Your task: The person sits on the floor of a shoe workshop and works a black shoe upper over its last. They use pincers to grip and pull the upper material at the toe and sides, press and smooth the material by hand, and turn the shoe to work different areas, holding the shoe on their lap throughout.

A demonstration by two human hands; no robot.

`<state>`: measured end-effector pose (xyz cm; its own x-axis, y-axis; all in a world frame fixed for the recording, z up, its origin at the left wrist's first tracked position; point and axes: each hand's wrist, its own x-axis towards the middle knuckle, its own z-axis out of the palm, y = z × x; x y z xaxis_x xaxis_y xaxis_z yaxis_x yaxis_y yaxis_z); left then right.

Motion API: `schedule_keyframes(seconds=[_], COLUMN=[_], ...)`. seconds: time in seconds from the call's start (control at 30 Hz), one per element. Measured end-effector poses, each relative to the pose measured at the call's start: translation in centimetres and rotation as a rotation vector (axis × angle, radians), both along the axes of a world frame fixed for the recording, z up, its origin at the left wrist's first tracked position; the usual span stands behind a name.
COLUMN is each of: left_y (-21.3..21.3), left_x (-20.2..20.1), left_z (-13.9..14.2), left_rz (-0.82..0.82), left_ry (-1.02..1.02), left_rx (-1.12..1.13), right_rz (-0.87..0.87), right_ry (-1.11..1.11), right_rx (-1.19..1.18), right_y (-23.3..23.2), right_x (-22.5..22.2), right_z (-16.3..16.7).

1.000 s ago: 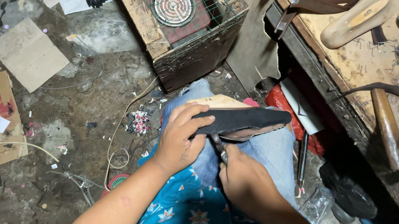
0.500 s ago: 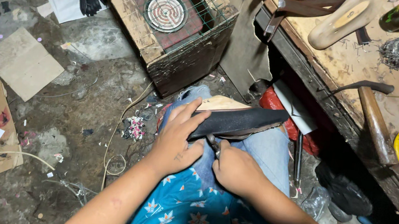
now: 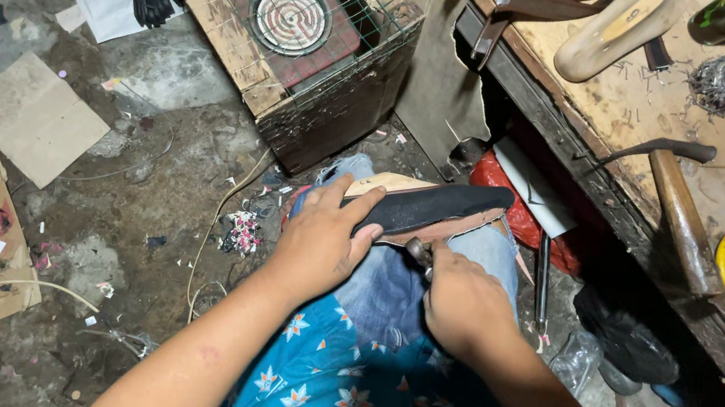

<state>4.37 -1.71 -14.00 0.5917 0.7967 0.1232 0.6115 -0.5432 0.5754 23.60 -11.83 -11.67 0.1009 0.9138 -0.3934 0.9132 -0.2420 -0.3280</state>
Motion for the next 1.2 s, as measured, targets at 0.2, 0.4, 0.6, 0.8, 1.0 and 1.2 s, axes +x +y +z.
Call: schedule_keyframes(seconds=[0.2,0.4,0.6,0.8,1.0,1.2], left_y=[-0.7,-1.2,-1.2,0.4,0.5,0.3], left_x=[0.4,0.3,-0.3,1.8,2.4,2.2], left_z=[0.7,0.8,0.5,0.5,0.7,1.0], left_rz=[-0.001,-0.004,-0.064,-0.107,-0.144,-0.163], left_ry=[0.009,0.022,0.065,0.216,0.15,0.172], left_rx=[0.058,0.062,-0.004,0.166,0.048,0.066], right_rz=[-0.027,-0.058,-0.052,-0.068,-0.042,-0.103], right_ry=[0.044,0.053,0.07,0.056,0.047,-0.029], right_rx=[0.002,-0.069,-0.139,-0.188,0.002,-0.073], right_y=[0.5,-0.6,-1.4,0.1,0.1,-1.1], right_x=[-0.2,-1.0,-1.7,-1.6,0.0,-0.4], right_z=[0.0,1.0,0.8,-1.5,-1.4,-0.4])
